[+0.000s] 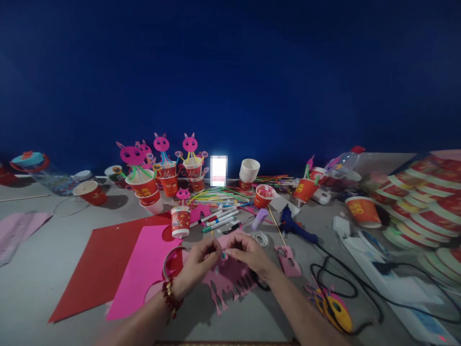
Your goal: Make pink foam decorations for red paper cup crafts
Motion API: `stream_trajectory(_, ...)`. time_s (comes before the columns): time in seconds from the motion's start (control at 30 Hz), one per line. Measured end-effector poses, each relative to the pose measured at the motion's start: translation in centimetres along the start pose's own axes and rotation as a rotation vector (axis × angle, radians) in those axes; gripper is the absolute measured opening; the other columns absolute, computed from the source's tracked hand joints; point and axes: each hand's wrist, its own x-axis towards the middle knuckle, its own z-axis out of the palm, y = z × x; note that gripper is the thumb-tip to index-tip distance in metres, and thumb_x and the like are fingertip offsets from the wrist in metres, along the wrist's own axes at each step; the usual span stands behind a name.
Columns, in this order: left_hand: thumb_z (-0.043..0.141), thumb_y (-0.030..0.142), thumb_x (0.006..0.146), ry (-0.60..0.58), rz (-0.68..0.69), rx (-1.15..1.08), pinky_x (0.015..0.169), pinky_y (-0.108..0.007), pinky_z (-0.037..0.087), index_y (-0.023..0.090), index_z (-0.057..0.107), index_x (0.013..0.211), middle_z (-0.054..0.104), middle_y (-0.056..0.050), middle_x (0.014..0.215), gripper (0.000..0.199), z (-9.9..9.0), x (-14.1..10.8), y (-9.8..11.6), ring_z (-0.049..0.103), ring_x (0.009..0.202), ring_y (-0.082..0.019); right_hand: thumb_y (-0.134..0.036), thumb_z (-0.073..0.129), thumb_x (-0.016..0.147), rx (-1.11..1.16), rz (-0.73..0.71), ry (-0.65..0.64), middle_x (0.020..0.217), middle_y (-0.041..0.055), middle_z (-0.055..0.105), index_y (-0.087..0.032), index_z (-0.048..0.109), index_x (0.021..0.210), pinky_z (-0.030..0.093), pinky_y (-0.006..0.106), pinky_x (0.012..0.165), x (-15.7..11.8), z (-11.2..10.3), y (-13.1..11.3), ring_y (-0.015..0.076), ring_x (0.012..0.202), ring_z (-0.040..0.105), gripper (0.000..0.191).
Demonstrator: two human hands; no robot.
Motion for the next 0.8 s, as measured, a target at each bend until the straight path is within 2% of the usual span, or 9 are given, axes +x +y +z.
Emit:
stream_trajectory(0.23,0.058,0.033,0.086,0.047,0.061,0.12,0.059,-0.024,0.039,0.018,0.06,0.072,0.055,0.0,0.065,0.02,0.1,-0.1,0.5,0.051,0.061,-0.014,-0.036,0.078,0.07,0.061,0.051,-0.024,0.059,-0.005,0.055,-0.018,0.064,0.068,0.03,0.022,0.053,0.0,0.0,0.0,0.0095,0.054,0.042,0.023)
stream_trajectory(0.33,0.058,0.031,0.087,0.24,0.126,0.196,0.074,-0.028,0.044,0.02,0.062,0.092,0.062,-0.004,0.087,0.012,-1.5,0.2,1.0,0.058,0.082,-0.02,-0.038,0.08,0.068,0.113,0.069,0.061,0.06,-0.0042,0.059,-0.017,0.063,0.068,0.031,0.021,0.051,0.0,0.1,0.0,0.0089,0.052,0.042,0.027)
stream_trajectory(0.4,0.057,0.033,0.089,0.436,0.159,0.285,0.084,-0.032,0.044,0.023,0.057,0.108,0.061,-0.007,0.105,0.022,-3.6,0.5,1.3,0.057,0.098,-0.023,-0.039,0.081,0.067,0.138,0.068,0.116,0.059,-0.0042,0.059,-0.017,0.063,0.067,0.031,0.021,0.051,0.1,0.1,-0.1,0.0084,0.051,0.042,0.028)
stream_trajectory(0.47,0.055,0.04,0.089,0.662,0.157,0.531,0.09,-0.036,0.045,0.023,0.051,0.118,0.058,-0.01,0.117,0.033,-6.1,0.8,1.5,0.057,0.108,-0.026,-0.041,0.081,0.067,0.157,0.06,0.139,0.06,-0.0043,0.058,-0.017,0.063,0.067,0.032,0.021,0.051,0.1,0.3,-0.1,0.0081,0.05,0.042,0.029)
stream_trajectory(0.5,0.053,0.044,0.09,0.705,0.1,0.67,0.094,-0.038,0.044,0.023,0.048,0.121,0.056,-0.011,0.121,0.038,-7.2,1.0,1.5,0.054,0.114,-0.027,-0.041,0.081,0.067,0.163,0.053,0.141,0.06,-0.0046,0.058,-0.017,0.064,0.068,0.032,0.021,0.051,0.1,0.4,0.0,0.008,0.05,0.042,0.029)
stream_trajectory(0.57,0.058,0.05,0.085,0.712,0.033,0.744,0.094,-0.041,0.043,0.021,0.047,0.121,0.057,-0.013,0.12,0.047,-9.1,1.2,1.3,0.053,0.117,-0.031,-0.042,0.08,0.068,0.166,0.033,0.135,0.059,-0.0053,0.055,-0.018,0.063,0.068,0.032,0.021,0.05,0.1,0.5,0.1,0.0082,0.05,0.042,0.03)
stream_trajectory(0.63,0.062,0.053,0.082,0.671,-0.046,0.766,0.083,-0.041,0.047,0.021,0.049,0.117,0.064,-0.012,0.107,0.049,-10.1,1.4,0.8,0.061,0.105,-0.033,-0.044,0.08,0.068,0.159,0.012,0.129,0.058,-0.0059,0.053,-0.018,0.062,0.068,0.032,0.021,0.049,0.1,0.7,0.4,0.0084,0.05,0.041,0.031)
stream_trajectory(0.73,0.064,0.053,0.08,0.627,-0.165,0.761,0.064,-0.035,0.045,0.02,0.051,0.113,0.068,-0.008,0.085,0.048,-10.5,1.8,-0.1,0.067,0.083,-0.034,-0.046,0.08,0.069,0.14,-0.021,0.121,0.058,-0.0059,0.052,-0.018,0.061,0.067,0.032,0.021,0.05,0.3,0.7,0.8,0.0087,0.051,0.041,0.034)
stream_trajectory(0.8,0.064,0.051,0.08,0.617,-0.21,0.73,0.06,-0.033,0.044,0.02,0.049,0.117,0.068,-0.007,0.082,0.05,-10.4,1.9,-0.5,0.069,0.08,-0.034,-0.047,0.079,0.07,0.139,-0.04,0.122,0.058,-0.0061,0.051,-0.018,0.061,0.068,0.033,0.021,0.05,0.4,0.6,1.0,0.0087,0.051,0.04,0.035)
